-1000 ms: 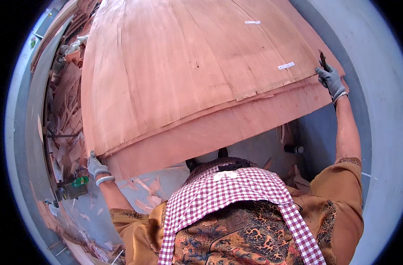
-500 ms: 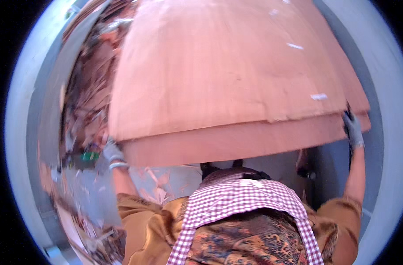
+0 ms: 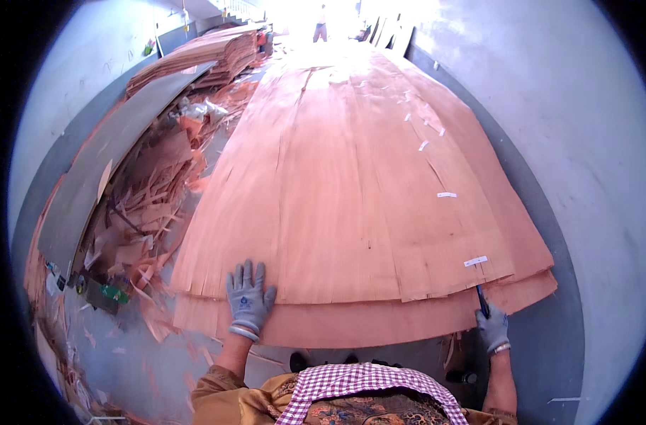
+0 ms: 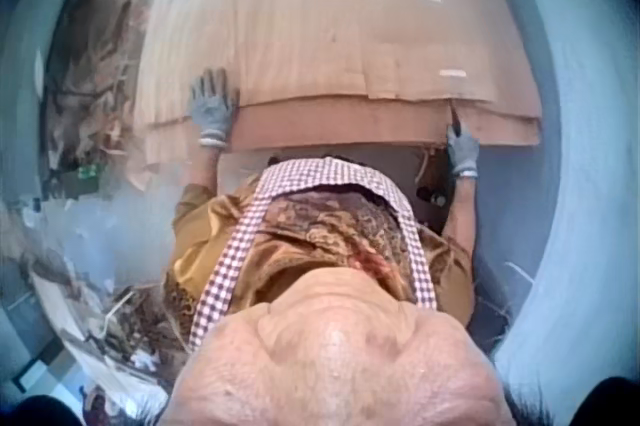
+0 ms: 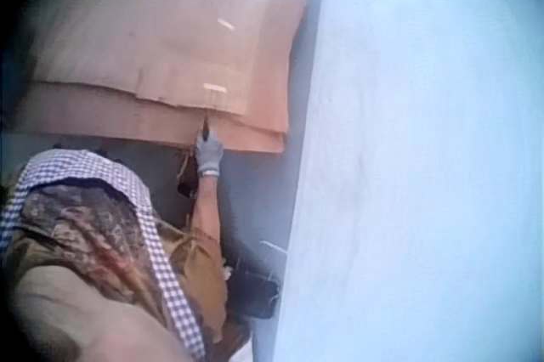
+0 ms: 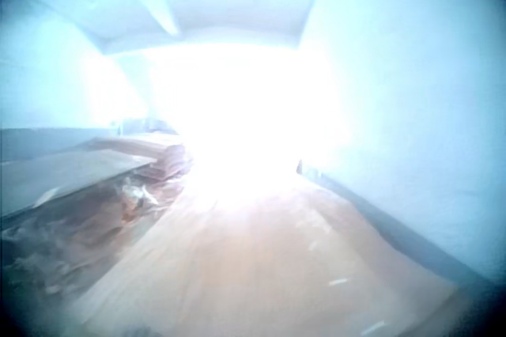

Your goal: The person cuts small pieces from thin wood veneer sheets with a utility knife, uses a long pole to lift and move large sheets between stacks, and applies tape to the sheets.

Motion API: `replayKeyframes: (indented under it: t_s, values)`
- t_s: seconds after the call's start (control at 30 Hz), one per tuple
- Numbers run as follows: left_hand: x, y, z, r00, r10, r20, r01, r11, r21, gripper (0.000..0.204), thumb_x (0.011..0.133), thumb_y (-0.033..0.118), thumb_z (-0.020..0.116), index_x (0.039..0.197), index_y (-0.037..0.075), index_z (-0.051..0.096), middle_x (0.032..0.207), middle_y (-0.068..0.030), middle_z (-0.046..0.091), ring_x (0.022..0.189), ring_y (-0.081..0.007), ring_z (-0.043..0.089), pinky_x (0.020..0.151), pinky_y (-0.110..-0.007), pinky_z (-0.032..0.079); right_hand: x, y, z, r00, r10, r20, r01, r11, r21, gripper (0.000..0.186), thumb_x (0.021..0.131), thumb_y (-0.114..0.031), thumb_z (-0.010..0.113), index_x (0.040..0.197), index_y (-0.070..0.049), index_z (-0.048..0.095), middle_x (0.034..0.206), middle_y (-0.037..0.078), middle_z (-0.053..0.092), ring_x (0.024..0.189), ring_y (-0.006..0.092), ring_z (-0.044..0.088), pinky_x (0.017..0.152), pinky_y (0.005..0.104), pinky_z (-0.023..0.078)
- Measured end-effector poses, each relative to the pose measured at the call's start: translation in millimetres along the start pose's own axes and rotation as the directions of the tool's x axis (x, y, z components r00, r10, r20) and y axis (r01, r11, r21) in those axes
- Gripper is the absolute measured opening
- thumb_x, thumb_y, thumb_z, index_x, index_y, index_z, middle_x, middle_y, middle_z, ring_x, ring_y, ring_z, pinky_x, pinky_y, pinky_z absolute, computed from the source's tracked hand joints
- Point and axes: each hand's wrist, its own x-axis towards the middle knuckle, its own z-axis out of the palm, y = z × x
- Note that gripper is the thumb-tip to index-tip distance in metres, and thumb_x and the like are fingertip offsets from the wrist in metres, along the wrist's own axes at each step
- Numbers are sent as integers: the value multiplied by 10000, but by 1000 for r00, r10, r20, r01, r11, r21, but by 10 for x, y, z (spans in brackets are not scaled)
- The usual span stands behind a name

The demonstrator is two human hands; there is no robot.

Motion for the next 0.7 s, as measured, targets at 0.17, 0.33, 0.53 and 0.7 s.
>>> replayKeyframes:
  t_s: [0.17, 0.33, 0.53, 0.7]
  values:
    - [-39, 93, 86, 1000, -10, -14, 10, 1000, -18, 592, 835, 379, 522, 1345, 94, 430, 1388, -227, 369, 1289, -402, 321, 1088, -535, 143, 215, -170, -127, 984, 90, 153, -159, 832, 532, 162, 813, -185, 627, 761, -62, 534, 572, 26, 525, 451, 132, 510, 402, 280, 382]
    - [-89, 18, -38, 1000, -21, 0, 21, 999, -29, 587, 844, 397, 504, 1348, 105, 431, 1398, -225, 358, 1295, -398, 316, 1091, -530, 136, 168, -257, -408, 964, 16, 264, -222, 588, 778, 178, 799, -171, 654, 730, -91, 510, 545, -8, 470, 422, 74, 440, 363, 222, 313]
    - [-53, 21, -18, 1000, -16, 11, 16, 1000, -8, 573, 848, 418, 491, 1345, 137, 444, 1395, -221, 364, 1294, -394, 320, 1090, -527, 142, 364, 111, -401, 967, 43, 252, -238, 509, 827, 185, 794, -194, 671, 732, -97, 526, 531, -16, 460, 405, 71, 414, 372, 216, 297]
    - [-87, -16, 43, 1000, -5, 8, 5, 1000, 9, 579, 841, 418, 498, 1348, 143, 443, 1391, -218, 369, 1289, -393, 326, 1090, -521, 152, 615, 517, -510, 963, 105, 249, -267, 505, 821, 140, 791, -187, 666, 766, -69, 594, 520, -7, 478, 385, 77, 408, 364, 217, 291]
